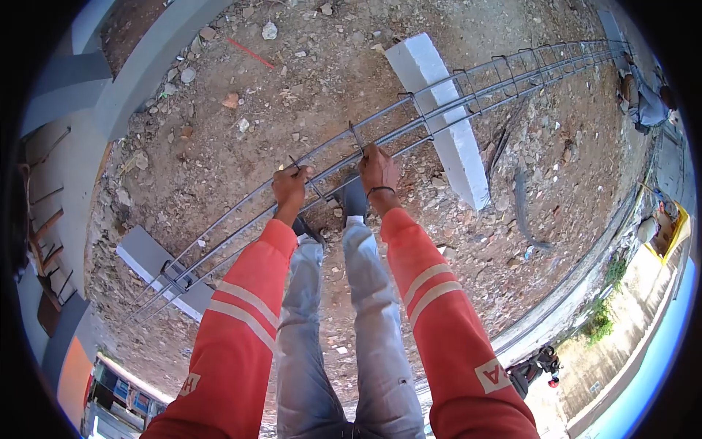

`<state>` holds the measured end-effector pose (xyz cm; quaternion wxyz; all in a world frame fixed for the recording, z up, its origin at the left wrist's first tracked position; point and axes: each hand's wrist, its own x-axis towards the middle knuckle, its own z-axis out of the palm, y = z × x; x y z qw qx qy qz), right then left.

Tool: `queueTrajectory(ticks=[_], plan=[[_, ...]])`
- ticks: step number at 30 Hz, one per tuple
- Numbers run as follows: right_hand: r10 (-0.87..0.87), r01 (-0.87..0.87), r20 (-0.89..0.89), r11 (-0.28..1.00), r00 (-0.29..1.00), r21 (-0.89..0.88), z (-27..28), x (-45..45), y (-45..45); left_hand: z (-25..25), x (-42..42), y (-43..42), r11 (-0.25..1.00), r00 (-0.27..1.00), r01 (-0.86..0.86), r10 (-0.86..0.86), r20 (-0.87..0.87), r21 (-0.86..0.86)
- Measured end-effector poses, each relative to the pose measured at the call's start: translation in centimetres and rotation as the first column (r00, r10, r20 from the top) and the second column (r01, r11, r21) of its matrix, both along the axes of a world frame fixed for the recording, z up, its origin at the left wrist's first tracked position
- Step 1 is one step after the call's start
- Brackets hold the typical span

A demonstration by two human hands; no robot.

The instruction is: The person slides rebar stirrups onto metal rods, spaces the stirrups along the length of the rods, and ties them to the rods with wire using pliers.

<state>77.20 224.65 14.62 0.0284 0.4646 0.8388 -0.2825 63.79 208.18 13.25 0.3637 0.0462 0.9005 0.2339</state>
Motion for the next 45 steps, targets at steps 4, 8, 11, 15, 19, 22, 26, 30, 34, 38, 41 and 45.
queueTrajectory(ticks=[4, 8, 11, 15, 19, 22, 26, 30, 34, 38, 41, 45], plan=[[-0.063, 0.062, -0.034, 0.997, 0.997, -0.041, 0.0, 0.2, -0.3, -0.9, 0.2, -1.1, 0.996, 1.000, 0.002, -0.001, -0.005, 0.089], [-0.019, 0.015, -0.040, 0.996, 0.999, -0.084, -0.7, 0.5, 0.4, -2.6, 0.0, -1.5, 0.991, 1.000, -0.019, 0.017, 0.020, 0.133], [-0.018, 0.014, -0.049, 0.997, 0.999, -0.070, 0.8, 0.6, 0.5, -2.4, 0.1, -0.8, 0.996, 0.996, -0.046, 0.040, 0.075, 0.079], [0.000, 0.000, -0.017, 0.999, 1.000, -0.041, 3.0, 1.5, -0.1, 0.5, 0.4, 0.1, 0.999, 0.999, -0.024, 0.023, 0.033, 0.022], [0.137, -0.142, -0.041, 0.977, 0.990, -0.159, 2.9, 4.9, -1.6, 3.7, 2.4, -1.6, 0.983, 0.985, -0.167, 0.169, -0.021, 0.077], [0.271, -0.272, -0.040, 0.928, 0.962, -0.253, 4.4, 6.8, -3.1, 6.6, 3.8, -4.8, 0.949, 0.961, -0.269, 0.275, -0.015, 0.166], [0.433, -0.416, -0.009, 0.859, 0.901, -0.298, 7.0, 6.3, -5.7, 8.7, 4.8, -12.5, 0.828, 0.849, -0.527, 0.505, 0.153, 0.192], [0.532, -0.488, 0.064, 0.813, 0.844, -0.317, 7.3, 3.5, -9.6, 9.3, 3.9, -25.5, 0.849, 0.829, -0.525, 0.526, -0.191, 0.060], [0.602, -0.568, 0.039, 0.771, 0.797, -0.290, 6.7, -0.8, -15.2, 6.0, 1.5, -42.0, 0.829, 0.761, -0.552, 0.456, -0.461, -0.091], [0.556, -0.510, 0.051, 0.793, 0.830, -0.332, 5.0, -5.9, -24.8, 3.6, -3.6, -54.8, 0.812, 0.697, -0.581, 0.461, -0.549, -0.057], [0.536, -0.467, -0.004, 0.732, 0.844, -0.497, 3.8, -10.0, -36.1, 1.4, -8.2, -60.3, 0.804, 0.708, -0.594, 0.518, -0.481, -0.008], [0.614, -0.573, -0.149, 0.583, 0.775, -0.576, 1.7, -14.6, -53.1, 0.6, -12.5, -62.7, 0.852, 0.765, -0.523, 0.469, -0.441, -0.001]])
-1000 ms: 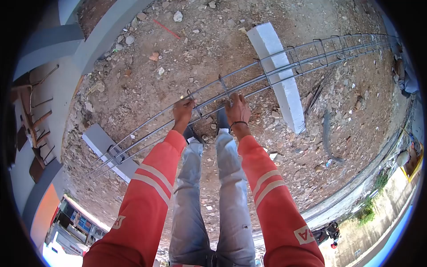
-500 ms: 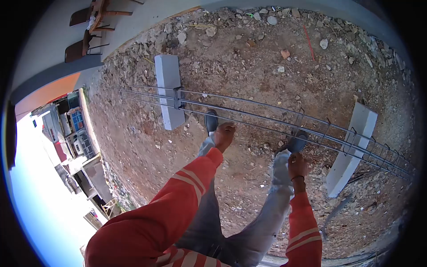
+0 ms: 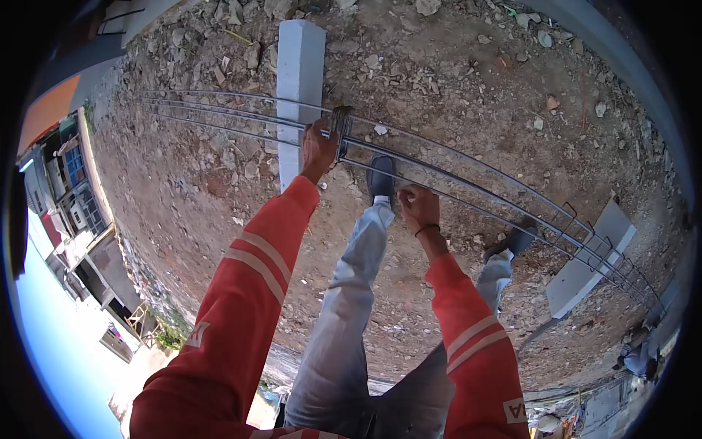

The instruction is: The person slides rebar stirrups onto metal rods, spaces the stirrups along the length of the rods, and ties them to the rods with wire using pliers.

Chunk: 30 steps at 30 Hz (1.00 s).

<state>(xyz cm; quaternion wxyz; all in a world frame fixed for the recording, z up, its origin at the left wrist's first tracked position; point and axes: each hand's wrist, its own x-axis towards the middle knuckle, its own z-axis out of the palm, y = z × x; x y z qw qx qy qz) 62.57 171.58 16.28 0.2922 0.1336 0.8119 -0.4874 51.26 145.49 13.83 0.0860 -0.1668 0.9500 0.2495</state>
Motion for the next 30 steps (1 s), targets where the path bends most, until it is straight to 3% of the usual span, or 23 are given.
queueTrajectory(ticks=[1, 3, 4, 5, 7, 8, 10, 13, 16, 18, 19, 21, 30], plan=[[-0.007, 0.007, 0.004, 0.999, 1.000, -0.044, -0.5, -1.2, -3.6, -1.6, -0.2, -0.7, 1.000, 1.000, -0.007, 0.006, 0.015, 0.007], [-0.015, 0.024, -0.179, 0.999, 0.984, 0.047, -1.7, -3.0, -9.6, -3.7, -0.8, -1.6, 0.947, 0.986, -0.086, 0.037, 0.162, 0.310], [-0.049, 0.065, -0.149, 0.992, 0.988, 0.104, -2.5, -3.8, -12.0, -4.3, -1.2, -1.8, 0.873, 0.970, -0.169, 0.064, 0.236, 0.458], [-0.086, 0.105, -0.124, 0.982, 0.989, 0.159, -3.4, -4.5, -14.0, -3.4, -1.9, -1.6, 0.872, 0.969, -0.165, 0.055, 0.243, 0.461], [-0.200, 0.203, -0.031, 0.970, 0.979, 0.132, -5.7, -5.3, -17.5, -1.8, -2.7, -1.6, 0.741, 0.872, -0.393, 0.112, 0.477, 0.545], [-0.305, 0.297, 0.057, 0.949, 0.951, 0.109, -6.6, -5.5, -18.4, -1.6, -3.1, -2.1, 0.741, 0.871, -0.392, 0.107, 0.480, 0.546], [-0.342, 0.337, 0.033, 0.936, 0.939, 0.100, -6.9, -6.5, -18.7, -2.3, -4.2, -3.4, 0.747, 0.811, -0.279, -0.153, 0.564, 0.603], [-0.368, 0.364, 0.041, 0.928, 0.929, 0.075, -6.7, -6.3, -18.0, -2.3, -4.2, -3.5, 0.641, 0.788, -0.366, -0.173, 0.591, 0.675], [-0.383, 0.380, 0.017, 0.920, 0.923, 0.100, -5.1, -6.0, -16.0, -0.9, -3.9, -2.2, 0.647, 0.779, -0.438, -0.074, 0.623, 0.624], [-0.404, 0.401, -0.019, 0.899, 0.914, 0.174, -4.9, -5.3, -14.1, 0.2, -4.0, -1.3, 0.700, 0.787, -0.387, -0.088, 0.611, 0.600], [-0.518, 0.514, 0.016, 0.853, 0.855, 0.092, -5.8, -4.4, -13.2, -1.0, -3.9, -1.5, 0.735, 0.781, -0.337, -0.131, 0.611, 0.589], [-0.461, 0.482, -0.147, 0.855, 0.875, 0.192, -5.0, -3.4, -10.2, -1.4, -3.5, -0.8, 0.761, 0.781, -0.331, -0.111, 0.615, 0.557], [-0.499, 0.562, -0.259, 0.737, 0.827, 0.375, -3.0, 2.0, 6.4, -1.7, 0.1, 5.4, 0.601, 0.769, -0.517, 0.014, 0.639, 0.610]])
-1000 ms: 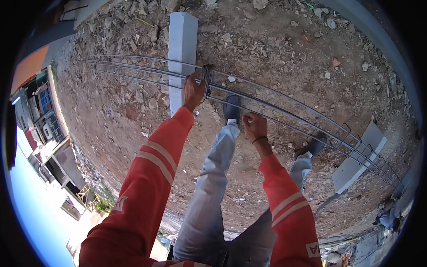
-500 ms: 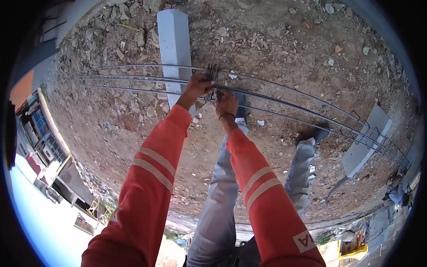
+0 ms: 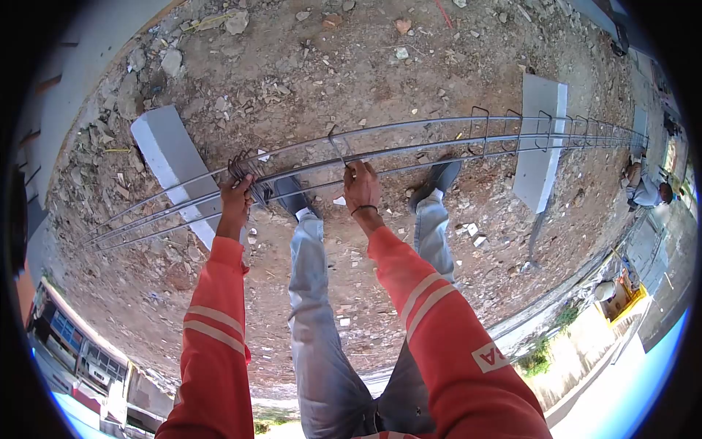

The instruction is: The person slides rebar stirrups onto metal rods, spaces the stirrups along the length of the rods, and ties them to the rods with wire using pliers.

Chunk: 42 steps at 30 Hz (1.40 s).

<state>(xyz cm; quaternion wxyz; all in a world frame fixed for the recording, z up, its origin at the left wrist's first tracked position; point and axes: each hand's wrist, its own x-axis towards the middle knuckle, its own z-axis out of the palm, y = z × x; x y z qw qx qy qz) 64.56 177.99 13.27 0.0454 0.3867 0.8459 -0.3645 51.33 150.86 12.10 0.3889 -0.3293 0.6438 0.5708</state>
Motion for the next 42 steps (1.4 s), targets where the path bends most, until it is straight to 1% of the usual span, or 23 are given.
queueTrajectory(ticks=[1, 2, 3, 5, 6, 7, 9, 10, 14, 17, 19, 20, 21, 23, 24, 26, 31, 33, 35, 38, 41, 42], plan=[[0.056, -0.054, -0.031, 0.997, 0.998, 0.047, 0.6, 0.1, 1.8, 0.1, 0.4, 1.4, 1.000, 1.000, -0.017, 0.017, 0.014, -0.003], [0.113, -0.107, -0.060, 0.990, 0.992, 0.095, 1.1, 0.2, 3.3, 0.2, 0.9, 2.7, 1.000, 1.000, -0.002, 0.003, -0.014, 0.022], [0.101, -0.095, -0.063, 0.991, 0.993, 0.092, 1.1, 0.5, 4.7, 0.5, 1.3, 4.4, 1.000, 1.000, 0.010, -0.010, -0.017, 0.018], [0.103, -0.096, -0.042, 0.985, 0.994, 0.142, 1.0, 1.0, 7.1, 1.3, 2.0, 7.4, 0.998, 0.997, 0.050, -0.047, -0.055, 0.043], [0.074, -0.071, -0.028, 0.991, 0.997, 0.109, 1.0, 1.3, 8.0, 0.5, 2.5, 8.3, 0.996, 0.996, 0.087, -0.087, -0.020, -0.027], [0.060, -0.057, -0.033, 0.993, 0.998, 0.105, 0.9, 1.7, 8.7, 0.5, 2.7, 9.5, 0.994, 0.995, 0.101, -0.102, -0.024, -0.032], [0.036, -0.029, -0.047, 0.989, 0.998, 0.142, 0.9, 2.3, 9.7, 0.5, 3.3, 11.7, 0.998, 0.998, 0.068, -0.068, -0.018, 0.001], [0.006, 0.000, -0.045, 0.992, 0.999, 0.124, 0.9, 2.6, 10.1, 0.6, 3.4, 12.5, 0.998, 0.999, 0.043, -0.043, 0.011, 0.040], [-0.036, 0.042, -0.054, 0.995, 0.998, 0.095, 1.1, 3.4, 10.6, 0.3, 3.4, 15.1, 0.999, 0.999, 0.041, -0.041, -0.003, 0.025], [-0.052, 0.058, -0.053, 0.993, 0.997, 0.102, 1.2, 3.5, 10.7, -0.1, 3.1, 15.8, 1.000, 1.000, 0.025, -0.025, 0.015, 0.011], [-0.084, 0.091, -0.088, 0.993, 0.993, 0.073, 1.2, 3.2, 10.7, -0.4, 3.0, 15.8, 0.999, 0.999, 0.000, 0.002, 0.041, -0.049], [-0.108, 0.110, -0.050, 0.992, 0.993, 0.053, 1.3, 3.1, 10.7, -0.4, 2.8, 15.4, 1.000, 0.997, 0.025, -0.024, 0.073, -0.010], [-0.116, 0.119, -0.050, 0.991, 0.992, 0.054, 1.2, 3.1, 10.6, -0.2, 2.6, 15.3, 0.999, 0.997, 0.033, -0.032, 0.073, -0.010], [-0.062, 0.063, -0.011, 0.994, 0.998, 0.089, 1.1, 3.1, 10.7, 0.0, 2.5, 15.3, 0.994, 0.994, 0.096, -0.093, 0.059, -0.050], [-0.068, 0.068, -0.010, 0.993, 0.998, 0.093, 1.2, 3.2, 10.8, 0.1, 2.5, 15.4, 0.993, 0.994, 0.099, -0.096, 0.054, -0.058], [-0.065, 0.065, -0.006, 0.997, 0.998, 0.045, 1.3, 3.3, 10.8, 0.4, 2.4, 15.3, 0.991, 0.991, 0.119, -0.115, 0.063, -0.062], [-0.062, 0.063, -0.017, 0.997, 0.998, 0.049, 1.3, 3.2, 10.8, 1.0, 2.1, 15.3, 0.981, 0.983, 0.172, -0.165, 0.079, -0.092], [-0.059, 0.061, -0.023, 0.996, 0.998, 0.061, 1.3, 3.2, 10.7, 0.9, 2.1, 15.3, 0.981, 0.983, 0.171, -0.164, 0.079, -0.090], [-0.110, 0.111, -0.019, 0.991, 0.994, 0.077, 1.4, 3.3, 10.8, 0.8, 2.2, 15.1, 0.981, 0.983, 0.170, -0.163, 0.080, -0.090], [-0.140, 0.139, 0.000, 0.987, 0.990, 0.076, 1.1, 3.8, 11.5, 1.1, 2.1, 15.3, 0.986, 0.988, 0.146, -0.141, 0.067, -0.081], [-0.102, 0.100, 0.023, 0.992, 0.994, 0.083, 1.4, 3.8, 12.1, 0.7, 1.9, 14.9, 0.982, 0.984, 0.164, -0.157, 0.082, -0.088], [-0.102, 0.099, 0.024, 0.991, 0.995, 0.086, 1.5, 3.9, 12.4, 0.4, 1.6, 14.5, 0.976, 0.977, 0.195, -0.185, 0.110, -0.092]])
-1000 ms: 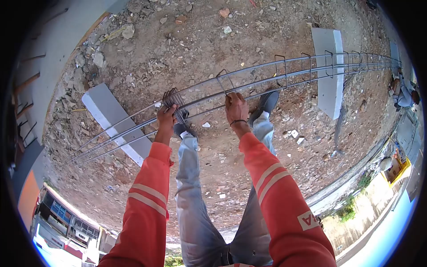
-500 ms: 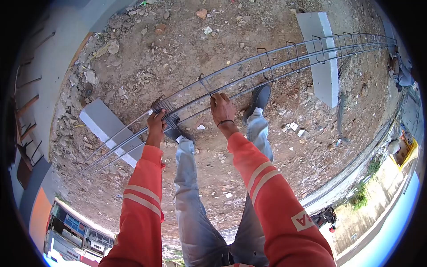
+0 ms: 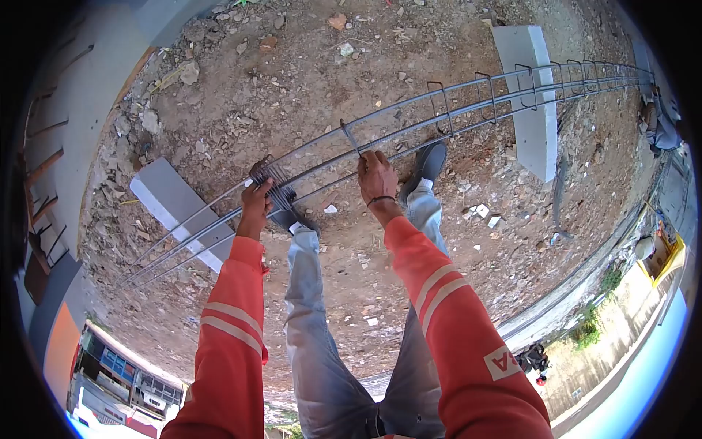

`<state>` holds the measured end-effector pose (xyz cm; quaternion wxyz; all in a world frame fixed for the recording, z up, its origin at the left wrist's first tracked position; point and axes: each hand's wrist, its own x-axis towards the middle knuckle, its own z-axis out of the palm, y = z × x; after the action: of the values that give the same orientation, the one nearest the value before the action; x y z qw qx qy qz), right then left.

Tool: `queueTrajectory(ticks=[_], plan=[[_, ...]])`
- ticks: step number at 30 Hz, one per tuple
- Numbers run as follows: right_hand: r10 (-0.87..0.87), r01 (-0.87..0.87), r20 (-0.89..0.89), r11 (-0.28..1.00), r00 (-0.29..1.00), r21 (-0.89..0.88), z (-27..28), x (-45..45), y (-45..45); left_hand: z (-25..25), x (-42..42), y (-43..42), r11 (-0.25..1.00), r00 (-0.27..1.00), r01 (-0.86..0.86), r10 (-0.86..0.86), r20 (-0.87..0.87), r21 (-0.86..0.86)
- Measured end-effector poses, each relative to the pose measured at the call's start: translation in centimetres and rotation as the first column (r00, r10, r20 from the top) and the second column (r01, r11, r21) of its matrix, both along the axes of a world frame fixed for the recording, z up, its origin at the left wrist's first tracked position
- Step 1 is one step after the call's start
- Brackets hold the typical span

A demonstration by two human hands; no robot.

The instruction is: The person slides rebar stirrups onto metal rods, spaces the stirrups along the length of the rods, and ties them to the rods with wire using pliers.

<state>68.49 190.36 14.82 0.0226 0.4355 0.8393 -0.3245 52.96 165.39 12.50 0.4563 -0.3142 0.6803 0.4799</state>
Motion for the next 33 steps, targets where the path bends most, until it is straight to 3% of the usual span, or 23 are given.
queueTrajectory(ticks=[6, 11, 14, 18, 33], plan=[[0.085, -0.085, -0.020, 0.996, 0.996, 0.014, -0.3, 0.1, 0.3, -0.2, -0.5, -0.6, 0.999, 0.998, 0.047, -0.047, 0.046, 0.000], [-0.002, 0.004, -0.024, 0.998, 1.000, 0.067, 0.4, -0.2, 0.6, 0.4, -0.8, -0.1, 0.998, 0.997, 0.064, -0.064, 0.042, 0.000], [-0.085, 0.085, -0.018, 0.996, 0.996, 0.013, 0.0, 0.3, 1.8, 0.8, -0.9, 0.1, 0.999, 0.996, 0.044, -0.042, 0.079, -0.022], [-0.013, 0.015, -0.014, 0.994, 1.000, 0.105, -0.4, 1.2, 3.7, -0.1, -1.0, -0.3, 0.995, 0.993, 0.083, -0.079, 0.087, -0.053], [-0.074, 0.071, 0.022, 0.992, 0.997, 0.107, 0.0, 1.4, 5.1, 0.1, -0.7, 0.0, 0.999, 0.995, 0.036, -0.036, 0.091, 0.003]])
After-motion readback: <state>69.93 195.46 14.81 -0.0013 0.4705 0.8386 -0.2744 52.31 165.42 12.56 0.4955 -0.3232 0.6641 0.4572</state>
